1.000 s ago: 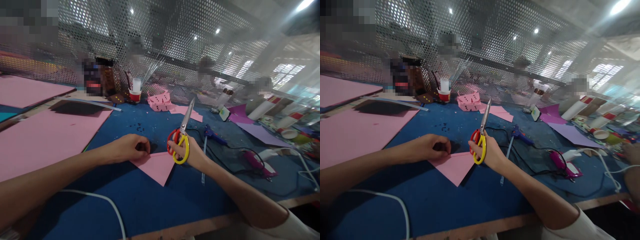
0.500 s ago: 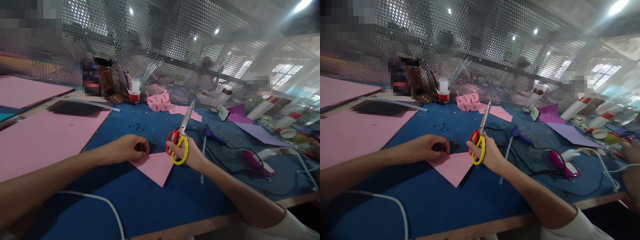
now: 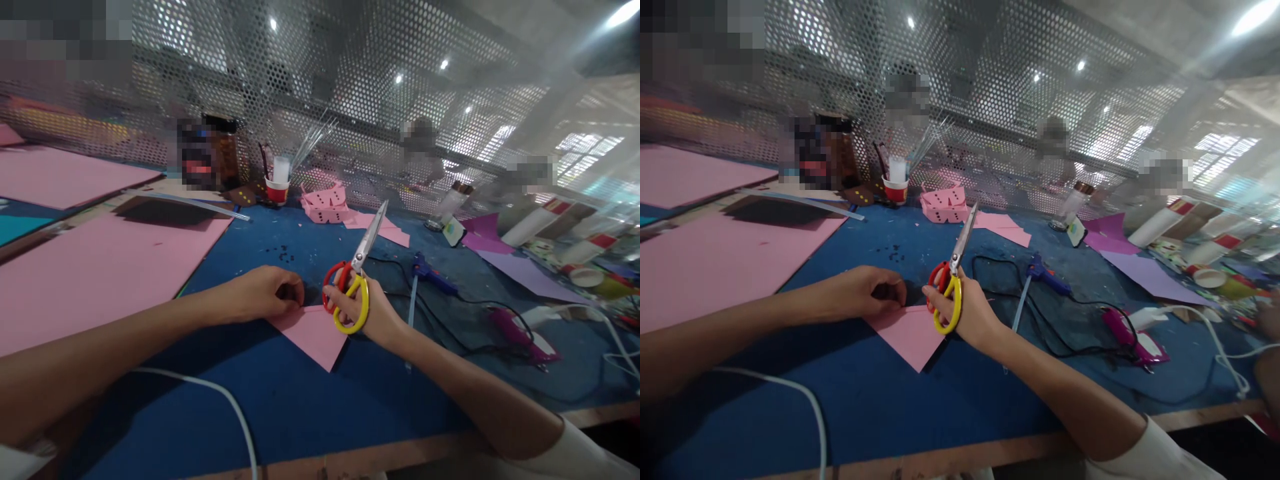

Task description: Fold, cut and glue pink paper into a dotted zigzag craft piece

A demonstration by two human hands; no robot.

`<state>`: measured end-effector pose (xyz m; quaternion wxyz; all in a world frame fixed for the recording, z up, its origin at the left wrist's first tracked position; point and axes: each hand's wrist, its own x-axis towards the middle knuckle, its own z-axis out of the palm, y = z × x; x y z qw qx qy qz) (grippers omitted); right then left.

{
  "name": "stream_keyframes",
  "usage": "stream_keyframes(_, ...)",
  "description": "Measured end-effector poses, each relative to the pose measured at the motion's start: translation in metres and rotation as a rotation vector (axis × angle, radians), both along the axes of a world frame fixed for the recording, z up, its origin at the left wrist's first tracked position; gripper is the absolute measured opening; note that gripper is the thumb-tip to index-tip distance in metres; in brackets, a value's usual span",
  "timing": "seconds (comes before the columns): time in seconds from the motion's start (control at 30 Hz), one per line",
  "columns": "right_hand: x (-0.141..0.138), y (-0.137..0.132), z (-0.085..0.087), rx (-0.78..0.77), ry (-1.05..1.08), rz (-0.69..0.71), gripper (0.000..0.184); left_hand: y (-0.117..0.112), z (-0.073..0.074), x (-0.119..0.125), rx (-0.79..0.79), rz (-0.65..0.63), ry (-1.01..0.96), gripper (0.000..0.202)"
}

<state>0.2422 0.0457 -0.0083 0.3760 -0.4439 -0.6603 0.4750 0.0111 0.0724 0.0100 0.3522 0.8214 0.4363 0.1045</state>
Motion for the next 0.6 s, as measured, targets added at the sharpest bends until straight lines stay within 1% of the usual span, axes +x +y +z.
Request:
stream_keyframes(0.13, -0.001, -0.002, 0.002, -0.002, -0.018, -0.004, 0.029, -0.006, 0.005, -0.012, 0.027, 0.023, 0.054, 0.018)
stream_keyframes(0.33, -0.001, -0.003, 0.002, -0.028, 0.006, -0.011, 0.029, -0.015, -0.003, -0.041, 0.073, 0.091, 0.042, 0.015)
stream_keyframes(0.43, -0.001, -0.003, 0.001, -0.011, 0.012, 0.015, 0.028, -0.016, -0.005, -0.045, 0.080, 0.102, 0.043, 0.018)
stream_keyframes(0.6, -0.007, -0.002, -0.001, -0.016, 0.026, 0.018, 0.030, -0.018, -0.001, -0.041, 0.089, 0.108, 0.056, 0.018)
